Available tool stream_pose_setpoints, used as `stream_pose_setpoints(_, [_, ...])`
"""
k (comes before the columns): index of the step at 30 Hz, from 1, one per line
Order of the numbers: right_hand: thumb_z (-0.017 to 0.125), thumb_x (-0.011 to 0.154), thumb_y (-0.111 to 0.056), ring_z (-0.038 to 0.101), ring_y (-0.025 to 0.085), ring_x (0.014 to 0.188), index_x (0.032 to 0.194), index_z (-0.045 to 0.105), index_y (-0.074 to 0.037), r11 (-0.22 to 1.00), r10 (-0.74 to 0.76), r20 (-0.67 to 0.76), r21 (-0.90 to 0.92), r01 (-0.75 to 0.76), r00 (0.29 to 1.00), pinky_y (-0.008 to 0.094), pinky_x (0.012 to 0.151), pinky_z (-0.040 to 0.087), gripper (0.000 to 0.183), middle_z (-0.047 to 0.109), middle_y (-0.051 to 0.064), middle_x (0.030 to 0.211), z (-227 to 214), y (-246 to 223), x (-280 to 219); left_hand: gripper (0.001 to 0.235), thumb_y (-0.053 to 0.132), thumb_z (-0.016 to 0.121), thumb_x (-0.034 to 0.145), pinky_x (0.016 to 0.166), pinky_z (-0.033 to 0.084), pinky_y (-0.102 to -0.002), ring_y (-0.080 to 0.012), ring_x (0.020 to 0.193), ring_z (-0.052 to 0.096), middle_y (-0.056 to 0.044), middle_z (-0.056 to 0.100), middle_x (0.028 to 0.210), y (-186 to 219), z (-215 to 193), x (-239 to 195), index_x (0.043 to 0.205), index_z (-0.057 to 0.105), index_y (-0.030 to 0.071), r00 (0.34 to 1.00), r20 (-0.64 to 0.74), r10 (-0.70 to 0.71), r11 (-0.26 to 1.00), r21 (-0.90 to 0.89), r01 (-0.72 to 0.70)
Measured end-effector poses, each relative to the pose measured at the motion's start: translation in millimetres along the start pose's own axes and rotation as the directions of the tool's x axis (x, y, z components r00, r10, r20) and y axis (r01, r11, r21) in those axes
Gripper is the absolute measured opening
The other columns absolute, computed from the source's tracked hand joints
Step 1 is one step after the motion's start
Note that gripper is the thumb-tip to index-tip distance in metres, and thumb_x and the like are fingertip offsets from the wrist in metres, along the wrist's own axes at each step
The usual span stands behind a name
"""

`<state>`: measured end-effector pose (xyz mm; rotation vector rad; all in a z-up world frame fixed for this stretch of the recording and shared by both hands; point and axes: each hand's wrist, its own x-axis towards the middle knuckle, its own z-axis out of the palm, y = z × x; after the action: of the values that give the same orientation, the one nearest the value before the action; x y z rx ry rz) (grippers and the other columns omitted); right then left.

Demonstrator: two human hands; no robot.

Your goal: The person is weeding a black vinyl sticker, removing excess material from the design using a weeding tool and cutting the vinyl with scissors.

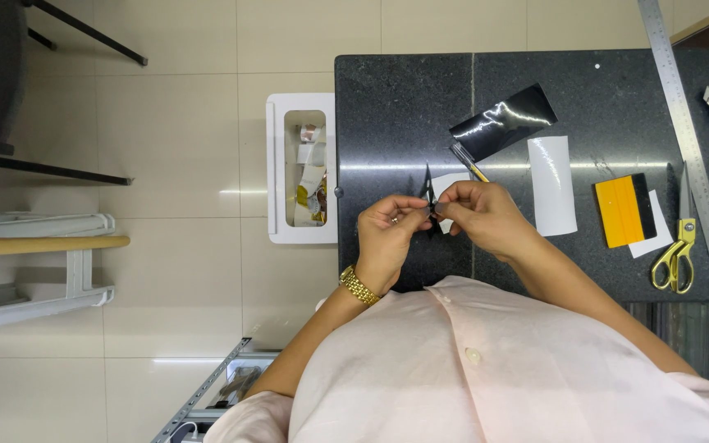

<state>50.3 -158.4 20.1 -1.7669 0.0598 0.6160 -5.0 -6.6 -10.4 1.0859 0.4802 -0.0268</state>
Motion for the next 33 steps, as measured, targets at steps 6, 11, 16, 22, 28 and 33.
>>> stream_pose_setpoints(6, [0.070,0.088,-0.001,0.066,0.018,0.070,0.089,0.072,0.006,0.999,-0.024,0.046,-0.037,0.026,0.999,0.027,0.056,0.055,0.008,0.070,0.017,0.073,-10,-13,-2,0.019,-0.010,0.071,0.082,0.069,0.064,-0.026,-0.0145,0.077,0.073,-0.013,0.075,0.082,20,6,-8,0.096,0.076,0.001,0.991,0.090,0.095,0.983,0.147,-0.107])
stream_pose_setpoints(11, [0.069,0.087,0.001,0.068,0.018,0.071,0.092,0.072,0.006,0.999,-0.025,0.050,0.034,0.023,0.998,0.024,0.055,0.053,0.008,0.070,0.016,0.074,-16,-14,3,0.019,-0.008,0.072,0.084,0.068,0.064,-0.025,-0.0141,0.079,0.073,-0.012,0.075,0.085,31,3,-6,0.100,0.076,0.002,0.979,0.118,0.168,0.954,0.229,-0.191])
stream_pose_setpoints(16, [0.069,0.084,0.005,0.070,0.019,0.072,0.098,0.073,0.007,0.999,-0.033,0.078,0.030,0.030,0.996,0.023,0.055,0.052,0.015,0.070,0.016,0.076,-15,-9,10,0.025,-0.009,0.075,0.080,0.069,0.065,-0.022,-0.0113,0.078,0.072,-0.008,0.073,0.083,6,-6,6,0.102,0.073,0.001,0.984,0.101,0.144,0.968,0.190,-0.161])
stream_pose_setpoints(22, [0.068,0.085,0.006,0.069,0.019,0.064,0.120,0.072,0.000,0.934,-0.175,0.056,-0.308,0.184,0.983,0.026,0.051,0.052,0.036,0.074,0.014,0.086,-4,-11,9,0.030,-0.015,0.065,0.082,0.071,0.066,-0.026,-0.0159,0.077,0.072,-0.010,0.065,0.085,-15,-32,17,0.111,0.068,-0.005,0.996,0.088,0.001,0.996,0.093,-0.009])
stream_pose_setpoints(28, [0.072,0.081,0.002,0.066,0.018,0.053,0.105,0.076,-0.007,0.854,-0.237,0.056,-0.464,0.236,0.970,0.026,0.049,0.050,0.026,0.074,0.008,0.082,3,29,7,0.021,-0.011,0.064,0.083,0.064,0.065,-0.028,-0.0209,0.074,0.073,-0.014,0.067,0.081,-21,-63,15,0.101,0.072,-0.004,0.997,0.075,-0.015,0.934,0.357,-0.013])
stream_pose_setpoints(33, [0.070,0.084,-0.009,0.067,0.027,0.099,0.098,0.076,-0.009,0.346,-0.443,0.392,-0.755,0.557,0.806,0.035,0.083,0.056,0.015,0.074,0.008,0.104,5,44,-10,0.013,-0.001,0.072,0.078,0.051,0.059,-0.022,-0.0144,0.063,0.068,-0.004,0.064,0.068,-12,-72,16,0.084,0.077,0.009,0.974,0.182,0.139,0.611,0.758,-0.228])
